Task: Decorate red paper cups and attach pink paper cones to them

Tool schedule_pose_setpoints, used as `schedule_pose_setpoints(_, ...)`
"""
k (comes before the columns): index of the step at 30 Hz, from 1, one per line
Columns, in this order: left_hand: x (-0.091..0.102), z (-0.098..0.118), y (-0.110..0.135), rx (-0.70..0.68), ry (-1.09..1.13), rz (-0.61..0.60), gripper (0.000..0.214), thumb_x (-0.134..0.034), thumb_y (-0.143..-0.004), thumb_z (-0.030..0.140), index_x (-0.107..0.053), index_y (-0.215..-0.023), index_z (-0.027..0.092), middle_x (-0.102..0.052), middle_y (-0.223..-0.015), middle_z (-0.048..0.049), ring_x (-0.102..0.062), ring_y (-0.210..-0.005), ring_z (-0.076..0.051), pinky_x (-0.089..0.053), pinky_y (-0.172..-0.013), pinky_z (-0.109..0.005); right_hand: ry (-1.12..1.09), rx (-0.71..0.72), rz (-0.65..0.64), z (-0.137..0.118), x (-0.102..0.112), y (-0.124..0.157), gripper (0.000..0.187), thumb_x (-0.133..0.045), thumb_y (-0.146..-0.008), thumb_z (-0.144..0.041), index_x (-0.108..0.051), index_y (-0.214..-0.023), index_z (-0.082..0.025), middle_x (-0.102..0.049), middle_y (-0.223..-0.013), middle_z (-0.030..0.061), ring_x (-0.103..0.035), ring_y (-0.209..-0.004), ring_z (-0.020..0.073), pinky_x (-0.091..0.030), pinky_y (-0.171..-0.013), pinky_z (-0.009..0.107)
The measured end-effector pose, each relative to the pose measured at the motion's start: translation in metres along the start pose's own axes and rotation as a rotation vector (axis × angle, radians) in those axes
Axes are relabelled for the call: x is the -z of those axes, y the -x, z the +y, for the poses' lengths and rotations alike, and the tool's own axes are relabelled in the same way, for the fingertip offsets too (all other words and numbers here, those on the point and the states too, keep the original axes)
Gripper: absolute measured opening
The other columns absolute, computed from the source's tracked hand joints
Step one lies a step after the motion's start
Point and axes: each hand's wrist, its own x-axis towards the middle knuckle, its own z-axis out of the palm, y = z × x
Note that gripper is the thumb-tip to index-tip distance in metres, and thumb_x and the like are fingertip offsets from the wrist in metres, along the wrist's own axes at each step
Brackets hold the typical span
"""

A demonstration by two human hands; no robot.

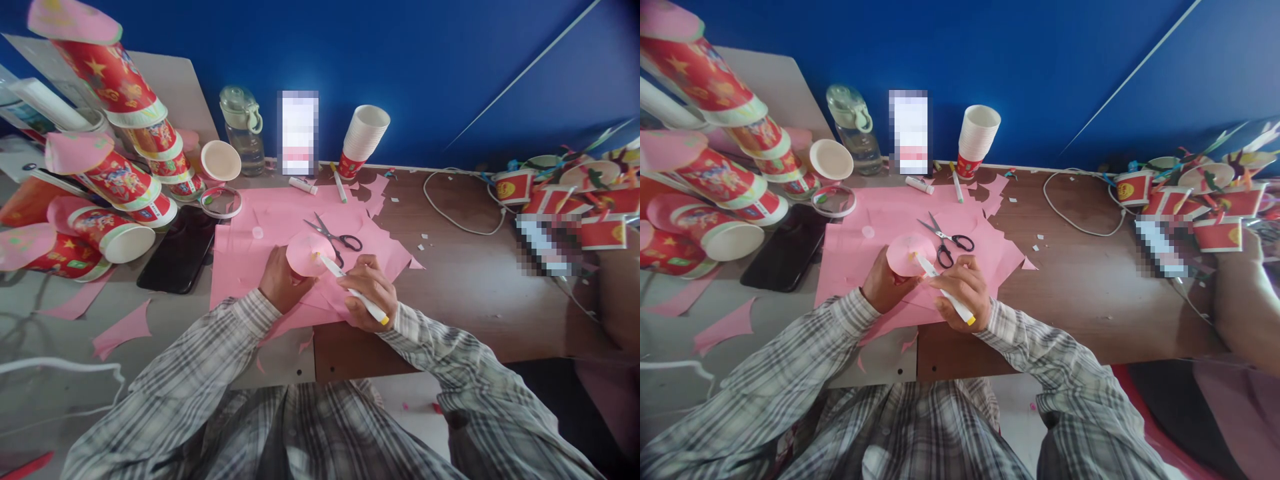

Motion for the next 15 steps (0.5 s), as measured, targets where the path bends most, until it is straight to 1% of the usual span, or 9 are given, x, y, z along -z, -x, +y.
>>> schedule_pose_setpoints(4, 0.0, -0.001, 0.0, 0.008, 0.089, -0.002, 0.052, -0.068, -0.059, 0.035, -0.047, -0.102, 0.014, -0.055, -0.093, -0.0114, -0.053, -0.09, -0.027, -0.045, -0.078, -0.044, -0.02, 0.009, 0.022, 0.004, -0.002, -0.002, 0.035, -0.076, -0.112, -0.038, -0.087, -0.142, -0.022, -0.081, -0.084, 0.0001, -0.062, -0.058, 0.0188, -0.055, -0.074, 0.044)
schedule_pose_setpoints(7, 0.001, -0.001, 0.0, -0.002, 0.099, -0.004, 0.051, -0.068, -0.059, 0.033, -0.048, -0.102, 0.014, -0.055, -0.095, -0.012, -0.052, -0.091, -0.027, -0.045, -0.078, -0.045, -0.014, 0.013, 0.007, 0.005, -0.002, 0.0, 0.034, -0.073, -0.114, -0.04, -0.087, -0.14, -0.024, -0.081, -0.085, 0.0002, -0.062, -0.059, 0.0186, -0.055, -0.075, 0.044)
schedule_pose_setpoints(10, 0.001, 0.0, -0.001, -0.004, 0.091, -0.019, 0.05, -0.068, -0.059, 0.031, -0.048, -0.102, 0.016, -0.056, -0.096, -0.0109, -0.052, -0.092, -0.027, -0.044, -0.079, -0.045, -0.032, 0.001, -0.001, 0.006, -0.002, 0.004, 0.035, -0.075, -0.111, -0.04, -0.089, -0.14, -0.025, -0.082, -0.086, 0.0009, -0.062, -0.061, 0.0196, -0.057, -0.078, 0.046)
schedule_pose_setpoints(15, 0.001, 0.0, 0.0, -0.004, 0.106, 0.006, 0.053, -0.068, -0.059, 0.032, -0.046, -0.104, 0.017, -0.054, -0.097, -0.0105, -0.051, -0.092, -0.027, -0.045, -0.079, -0.045, -0.033, -0.035, -0.011, 0.006, -0.001, 0.009, 0.034, -0.077, -0.108, -0.038, -0.09, -0.137, -0.028, -0.081, -0.085, 0.0005, -0.062, -0.062, 0.0214, -0.059, -0.08, 0.048)
